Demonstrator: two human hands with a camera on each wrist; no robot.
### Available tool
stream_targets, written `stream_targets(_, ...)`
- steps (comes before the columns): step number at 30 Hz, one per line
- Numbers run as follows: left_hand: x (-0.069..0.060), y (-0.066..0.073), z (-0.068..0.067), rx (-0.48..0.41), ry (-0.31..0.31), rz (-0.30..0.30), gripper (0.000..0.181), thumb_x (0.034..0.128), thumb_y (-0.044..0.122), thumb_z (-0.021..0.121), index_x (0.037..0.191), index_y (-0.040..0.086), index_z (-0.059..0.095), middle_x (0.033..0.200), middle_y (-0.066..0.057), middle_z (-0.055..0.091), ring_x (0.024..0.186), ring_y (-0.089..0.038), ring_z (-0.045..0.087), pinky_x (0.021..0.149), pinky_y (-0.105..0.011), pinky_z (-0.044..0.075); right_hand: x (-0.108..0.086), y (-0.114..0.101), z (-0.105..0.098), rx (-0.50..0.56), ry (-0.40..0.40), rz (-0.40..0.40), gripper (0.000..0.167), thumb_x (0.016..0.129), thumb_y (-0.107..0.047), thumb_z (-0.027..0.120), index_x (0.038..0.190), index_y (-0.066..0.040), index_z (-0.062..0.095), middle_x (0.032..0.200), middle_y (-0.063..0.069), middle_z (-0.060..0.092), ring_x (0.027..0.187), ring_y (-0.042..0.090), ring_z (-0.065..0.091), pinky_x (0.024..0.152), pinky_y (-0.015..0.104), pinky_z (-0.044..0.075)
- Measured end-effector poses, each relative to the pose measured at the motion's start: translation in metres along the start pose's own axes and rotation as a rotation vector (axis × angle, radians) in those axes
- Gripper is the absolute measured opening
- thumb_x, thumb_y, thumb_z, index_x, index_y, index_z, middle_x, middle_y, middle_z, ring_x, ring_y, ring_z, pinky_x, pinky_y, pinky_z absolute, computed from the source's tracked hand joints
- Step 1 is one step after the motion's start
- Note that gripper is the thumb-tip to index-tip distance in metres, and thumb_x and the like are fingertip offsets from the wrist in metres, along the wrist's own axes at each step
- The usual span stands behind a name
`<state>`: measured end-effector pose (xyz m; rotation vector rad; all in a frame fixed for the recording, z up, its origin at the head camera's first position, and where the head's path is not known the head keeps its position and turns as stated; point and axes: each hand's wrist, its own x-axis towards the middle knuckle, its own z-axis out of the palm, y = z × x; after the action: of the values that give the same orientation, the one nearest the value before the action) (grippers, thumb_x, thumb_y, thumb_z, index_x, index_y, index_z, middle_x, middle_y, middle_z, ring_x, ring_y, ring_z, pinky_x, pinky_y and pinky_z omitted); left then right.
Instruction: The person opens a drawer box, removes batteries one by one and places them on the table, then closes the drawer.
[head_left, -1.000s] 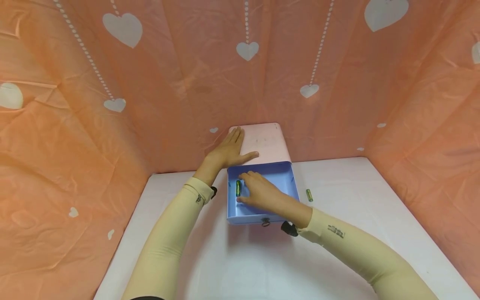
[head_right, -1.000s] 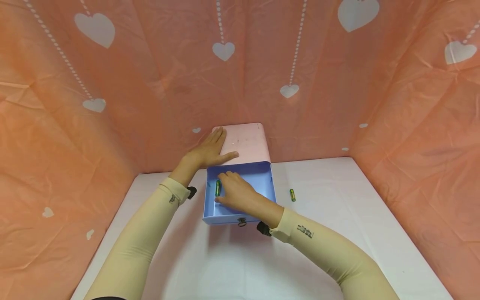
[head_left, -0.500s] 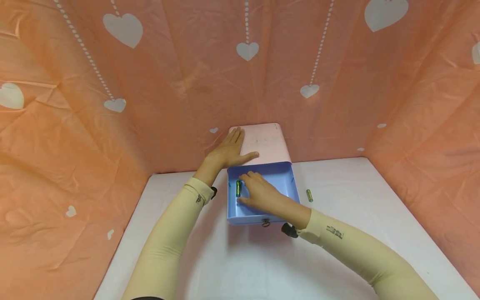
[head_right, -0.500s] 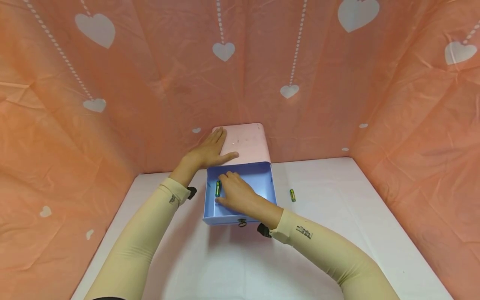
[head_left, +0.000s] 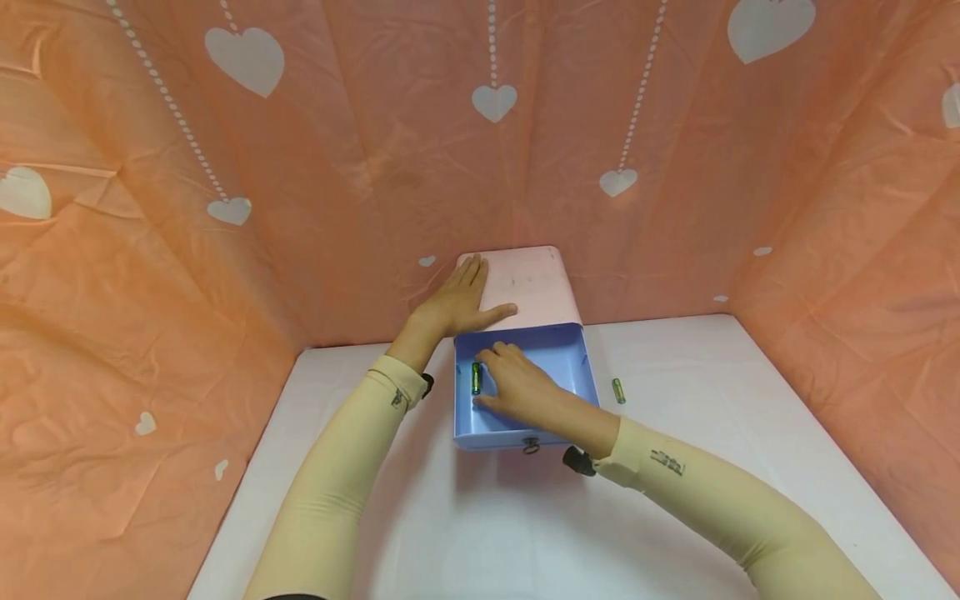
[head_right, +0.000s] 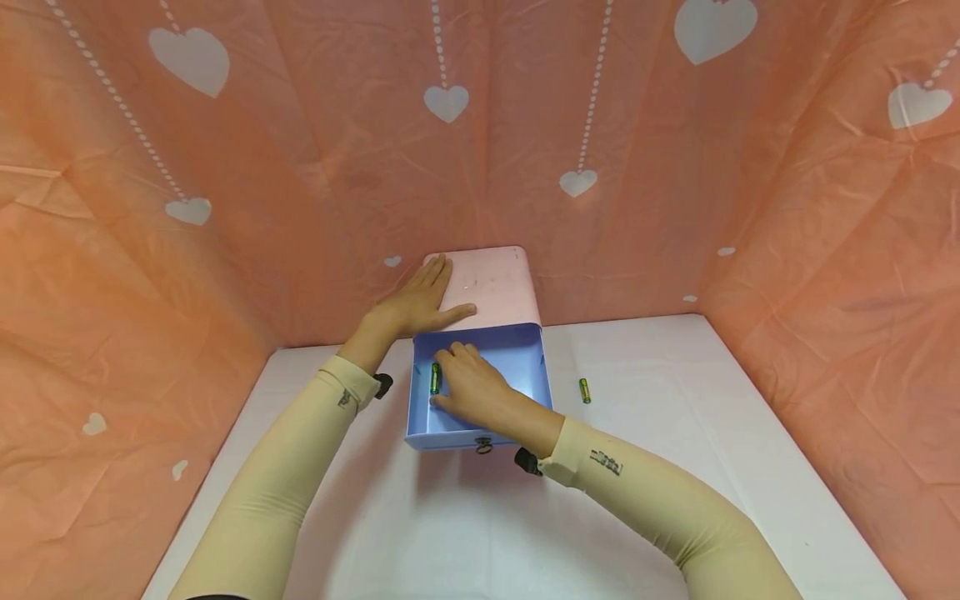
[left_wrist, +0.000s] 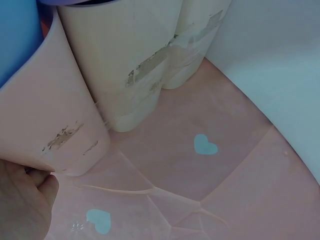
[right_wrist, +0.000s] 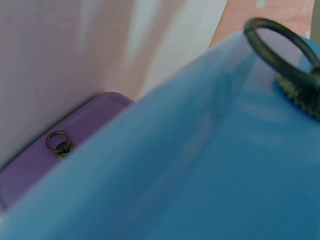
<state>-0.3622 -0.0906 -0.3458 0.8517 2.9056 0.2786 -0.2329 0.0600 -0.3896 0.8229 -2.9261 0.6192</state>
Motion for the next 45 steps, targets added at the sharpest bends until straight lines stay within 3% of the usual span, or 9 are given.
stream_targets(28, 0.0, 0.0, 0.0, -0.019, 0.01, 0.0, 0.112, 0.1028, 0.075, 0.045, 0.171, 0.001, -0.005, 0.179, -0.018, -0.012, 0.166, -0.029, -0.013, 0.134, -0.043, 0.0, 0.001, 0.0, 0.0, -0.029, -0.014, -0.043, 0.048, 0.086, -0.024, 0.093, 0.119, 0.002, 0.071, 0.112, 0.012, 0.064, 0.107, 0.029, 0.058, 0.101, 0.044, 0.053)
stream_targets(45, 0.0, -0.001, 0.0, -0.022, 0.0, 0.002, 0.112, 0.1032, 0.074, 0.045, 0.17, 0.001, -0.006, 0.179, -0.018, -0.012, 0.165, -0.029, -0.014, 0.134, -0.042, -0.002, -0.008, 0.004, -0.01, 0.182, 0.025, -0.027, 0.048, 0.087, -0.019, 0.09, 0.124, 0.002, 0.068, 0.118, 0.014, 0.067, 0.11, 0.026, 0.063, 0.1, 0.043, 0.056)
